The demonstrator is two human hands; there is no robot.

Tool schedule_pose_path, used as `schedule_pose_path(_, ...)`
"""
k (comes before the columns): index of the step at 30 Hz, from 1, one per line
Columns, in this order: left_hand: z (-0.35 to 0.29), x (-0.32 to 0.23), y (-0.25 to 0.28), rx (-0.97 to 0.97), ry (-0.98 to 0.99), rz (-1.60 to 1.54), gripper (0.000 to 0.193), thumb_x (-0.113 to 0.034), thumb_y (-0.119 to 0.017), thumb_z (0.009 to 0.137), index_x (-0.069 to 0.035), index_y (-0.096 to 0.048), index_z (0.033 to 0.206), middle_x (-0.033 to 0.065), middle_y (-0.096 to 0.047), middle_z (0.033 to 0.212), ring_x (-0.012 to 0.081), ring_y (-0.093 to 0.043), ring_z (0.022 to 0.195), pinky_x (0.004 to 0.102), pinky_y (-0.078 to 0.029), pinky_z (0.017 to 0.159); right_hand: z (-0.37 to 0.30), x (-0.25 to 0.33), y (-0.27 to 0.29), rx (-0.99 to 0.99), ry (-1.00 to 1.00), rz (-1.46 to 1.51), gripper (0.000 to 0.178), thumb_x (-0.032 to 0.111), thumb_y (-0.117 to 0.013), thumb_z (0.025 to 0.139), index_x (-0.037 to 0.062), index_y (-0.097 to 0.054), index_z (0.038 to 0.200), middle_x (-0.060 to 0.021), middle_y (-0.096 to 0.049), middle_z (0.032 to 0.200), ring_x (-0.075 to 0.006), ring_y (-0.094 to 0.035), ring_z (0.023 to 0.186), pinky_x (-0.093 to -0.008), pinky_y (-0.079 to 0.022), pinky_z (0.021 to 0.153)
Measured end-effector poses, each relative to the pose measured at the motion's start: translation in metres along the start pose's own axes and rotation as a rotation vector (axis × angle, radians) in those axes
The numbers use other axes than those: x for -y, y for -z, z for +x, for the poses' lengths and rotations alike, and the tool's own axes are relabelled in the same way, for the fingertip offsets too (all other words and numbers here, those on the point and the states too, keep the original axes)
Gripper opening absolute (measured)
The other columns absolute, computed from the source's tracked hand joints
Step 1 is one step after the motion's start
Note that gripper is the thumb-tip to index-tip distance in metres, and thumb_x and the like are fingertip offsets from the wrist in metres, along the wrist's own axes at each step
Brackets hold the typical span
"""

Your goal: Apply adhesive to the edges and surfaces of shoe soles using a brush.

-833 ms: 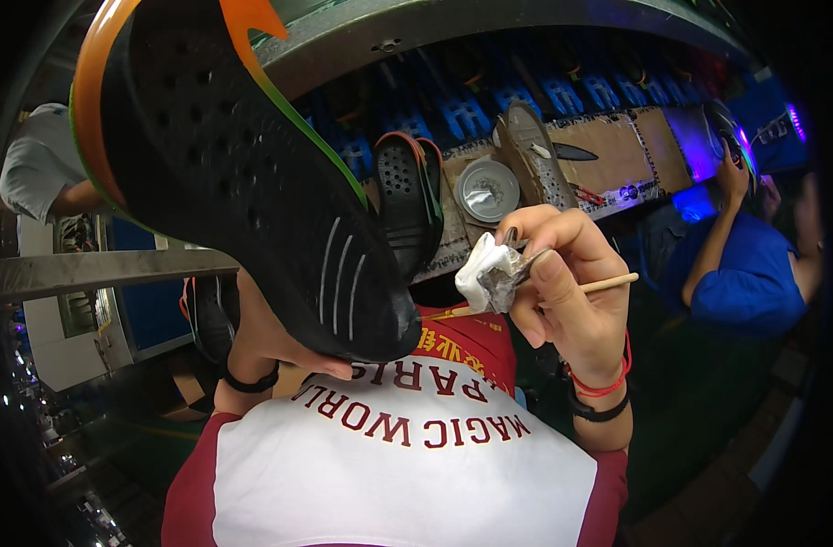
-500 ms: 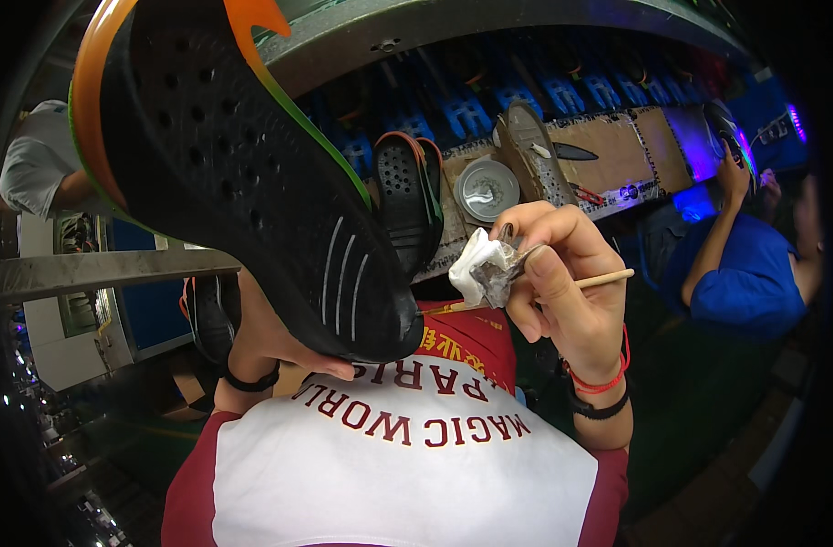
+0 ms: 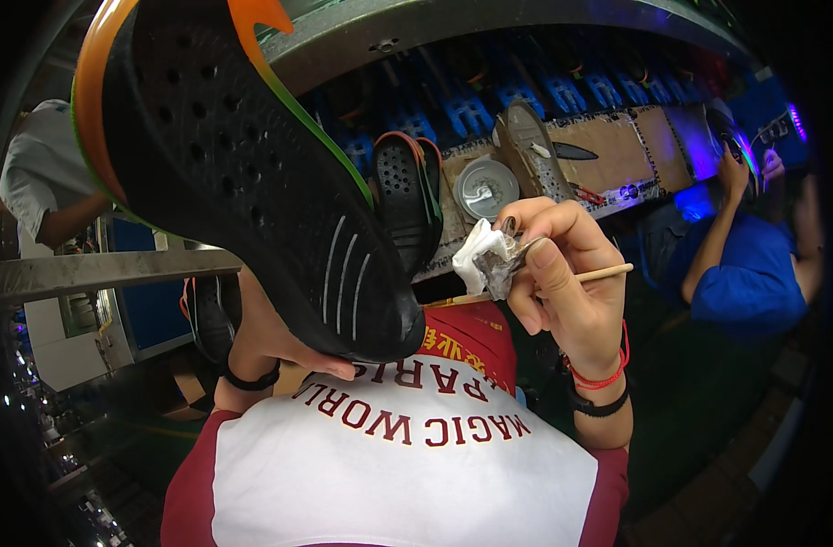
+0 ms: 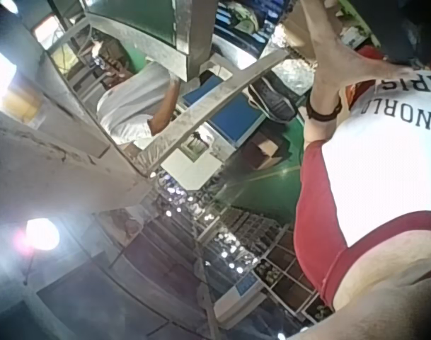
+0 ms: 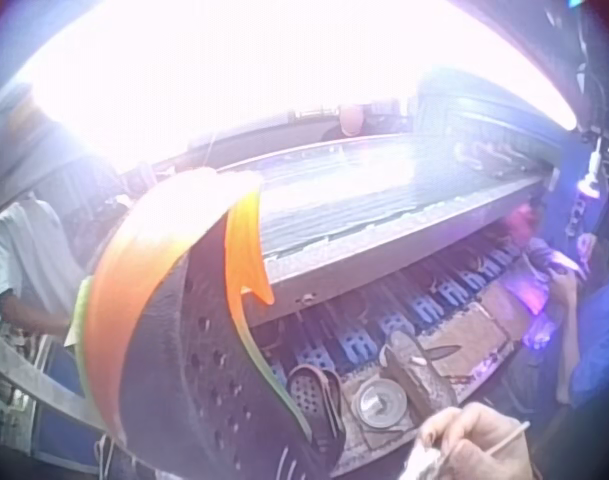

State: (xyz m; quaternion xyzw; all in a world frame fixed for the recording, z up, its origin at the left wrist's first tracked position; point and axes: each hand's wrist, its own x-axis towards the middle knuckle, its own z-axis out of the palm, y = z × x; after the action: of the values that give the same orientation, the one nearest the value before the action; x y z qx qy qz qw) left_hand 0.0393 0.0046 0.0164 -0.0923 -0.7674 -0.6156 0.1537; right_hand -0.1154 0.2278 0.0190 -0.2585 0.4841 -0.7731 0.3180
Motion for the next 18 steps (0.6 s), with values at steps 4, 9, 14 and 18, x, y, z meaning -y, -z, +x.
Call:
schedule_pose_path(4,0.002,0.000,0.001,0.025,0.038,-0.020,0.122,-0.013,-0.092,0.044,-0.001,-0.016,0.139,0.0147,-0.035,0.134,0.0240,-0.043,0.120,0.0355,-0.039,0.098,-0.001,0.004,0.000,-0.033,0.032,0.022,0.011,0.009,-0.045,0.093,-0.0018,-0.046,0.090,-0.0172,-0.053,0.101,-0.0041,-0.044,0.044,-0.0146,-0.029,0.035)
schedule_pose_path(9,0.014,0.017,-0.012,-0.052,0.109,-0.152,0.124,-0.012,-0.091,0.045,-0.003,-0.010,0.138,0.0118,-0.029,0.134,0.0229,-0.037,0.123,0.0352,-0.034,0.101,-0.002,0.014,0.021,-0.326,0.145,-0.128,0.012,0.012,-0.048,0.093,-0.0004,-0.049,0.094,-0.0143,-0.056,0.106,-0.0044,-0.044,0.046,-0.0153,-0.029,0.037)
schedule_pose_path(14,0.059,0.023,-0.057,-0.130,0.268,-0.672,0.101,-0.024,-0.083,0.058,-0.005,-0.016,0.131,0.0103,-0.034,0.125,0.0214,-0.037,0.120,0.0340,-0.030,0.102,-0.021,0.026,0.059,-0.657,0.254,-0.393,0.017,0.014,-0.048,0.094,-0.0017,-0.052,0.097,-0.0019,-0.049,0.058,-0.0048,-0.043,0.043,-0.0165,-0.028,0.038)
schedule_pose_path(18,0.095,0.047,-0.101,0.005,0.304,-0.994,0.090,-0.025,-0.073,0.069,-0.006,-0.016,0.136,0.0118,-0.036,0.129,0.0222,-0.040,0.119,0.0360,-0.033,0.101,-0.061,0.028,0.093,-0.862,0.268,-0.485,0.015,0.015,-0.048,0.094,0.0004,-0.053,0.097,-0.0007,-0.048,0.057,-0.0044,-0.042,0.042,-0.0176,-0.029,0.038)
